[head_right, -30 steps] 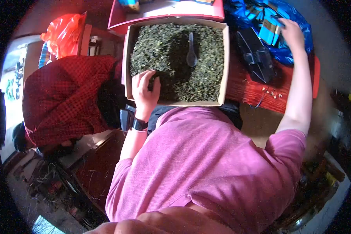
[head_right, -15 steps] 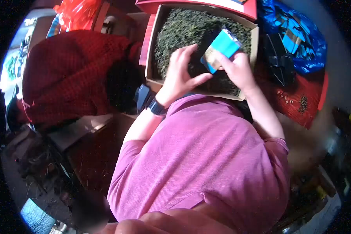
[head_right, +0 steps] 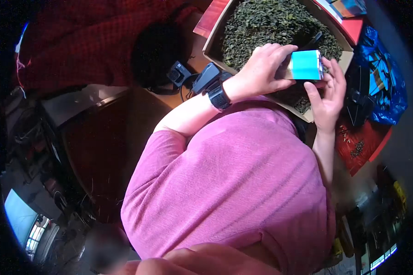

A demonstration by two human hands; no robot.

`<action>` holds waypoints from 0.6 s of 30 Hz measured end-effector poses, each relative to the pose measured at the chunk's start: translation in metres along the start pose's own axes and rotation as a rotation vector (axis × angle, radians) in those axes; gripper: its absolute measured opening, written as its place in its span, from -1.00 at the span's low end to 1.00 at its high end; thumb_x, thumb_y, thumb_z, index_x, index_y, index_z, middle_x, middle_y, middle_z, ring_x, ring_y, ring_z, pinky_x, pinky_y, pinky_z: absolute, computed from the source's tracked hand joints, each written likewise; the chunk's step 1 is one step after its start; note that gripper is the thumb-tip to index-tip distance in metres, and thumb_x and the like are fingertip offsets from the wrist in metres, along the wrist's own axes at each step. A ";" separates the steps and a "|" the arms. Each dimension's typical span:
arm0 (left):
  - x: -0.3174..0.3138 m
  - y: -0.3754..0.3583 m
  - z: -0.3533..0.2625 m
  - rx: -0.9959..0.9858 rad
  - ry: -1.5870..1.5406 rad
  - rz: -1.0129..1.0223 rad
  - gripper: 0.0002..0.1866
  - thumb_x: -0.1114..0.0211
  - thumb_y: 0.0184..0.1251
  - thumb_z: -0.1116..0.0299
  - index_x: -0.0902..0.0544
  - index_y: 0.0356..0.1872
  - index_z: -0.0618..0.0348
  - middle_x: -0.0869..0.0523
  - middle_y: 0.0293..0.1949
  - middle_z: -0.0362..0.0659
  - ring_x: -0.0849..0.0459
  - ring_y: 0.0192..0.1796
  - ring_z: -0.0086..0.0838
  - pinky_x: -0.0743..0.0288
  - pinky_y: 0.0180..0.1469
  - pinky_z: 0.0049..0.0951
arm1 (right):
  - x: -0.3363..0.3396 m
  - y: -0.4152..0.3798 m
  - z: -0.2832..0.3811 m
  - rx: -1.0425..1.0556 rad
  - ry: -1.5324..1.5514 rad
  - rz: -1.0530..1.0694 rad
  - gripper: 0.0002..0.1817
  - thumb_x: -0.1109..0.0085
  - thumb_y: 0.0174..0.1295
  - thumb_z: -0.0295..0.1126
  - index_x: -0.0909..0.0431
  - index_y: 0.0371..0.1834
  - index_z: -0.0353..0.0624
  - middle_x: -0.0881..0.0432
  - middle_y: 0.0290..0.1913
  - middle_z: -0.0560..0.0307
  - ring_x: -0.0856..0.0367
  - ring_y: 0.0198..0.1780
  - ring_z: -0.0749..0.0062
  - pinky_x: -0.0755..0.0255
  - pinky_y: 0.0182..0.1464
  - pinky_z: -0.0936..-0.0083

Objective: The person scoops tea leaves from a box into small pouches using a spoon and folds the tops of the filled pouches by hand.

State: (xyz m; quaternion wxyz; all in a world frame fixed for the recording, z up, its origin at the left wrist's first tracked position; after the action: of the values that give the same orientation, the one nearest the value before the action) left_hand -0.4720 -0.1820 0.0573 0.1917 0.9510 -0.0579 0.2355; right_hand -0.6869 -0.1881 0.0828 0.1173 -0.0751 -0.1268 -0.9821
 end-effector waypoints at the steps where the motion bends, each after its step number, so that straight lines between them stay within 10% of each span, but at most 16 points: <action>1: 0.000 0.000 0.001 -0.013 -0.031 -0.002 -0.15 -0.61 0.08 0.16 -0.47 0.41 0.19 -0.66 0.03 0.04 -0.61 0.09 -0.02 -0.44 0.16 -0.07 | 0.005 0.000 -0.001 0.049 -0.090 0.033 -0.27 -0.40 0.34 -0.59 -0.30 0.56 -0.29 -0.41 0.47 -0.17 -0.53 0.39 0.23 -0.53 0.32 0.37; 18: -0.002 -0.001 0.007 -0.116 -0.097 0.119 -0.16 -0.56 0.18 -0.14 -0.54 0.37 0.21 -0.70 -0.05 0.00 -0.66 0.04 -0.08 -0.42 0.16 -0.10 | 0.010 -0.001 0.016 0.289 -0.379 0.073 -0.55 -0.64 0.12 -0.48 -0.62 0.05 -0.19 -0.64 0.22 -0.03 -0.64 0.05 0.37 -0.55 -0.04 0.56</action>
State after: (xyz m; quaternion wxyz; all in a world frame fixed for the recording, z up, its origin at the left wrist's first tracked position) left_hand -0.4702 -0.1839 0.0505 0.2291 0.9435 -0.1371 0.1963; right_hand -0.6946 -0.1848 0.0992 0.1363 -0.2453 -0.2830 -0.9171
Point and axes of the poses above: each hand's wrist, its own y-axis towards the middle knuckle, its own x-axis out of the back of the hand, z = x × y, the point moved 2 cm from there along y, towards the middle knuckle
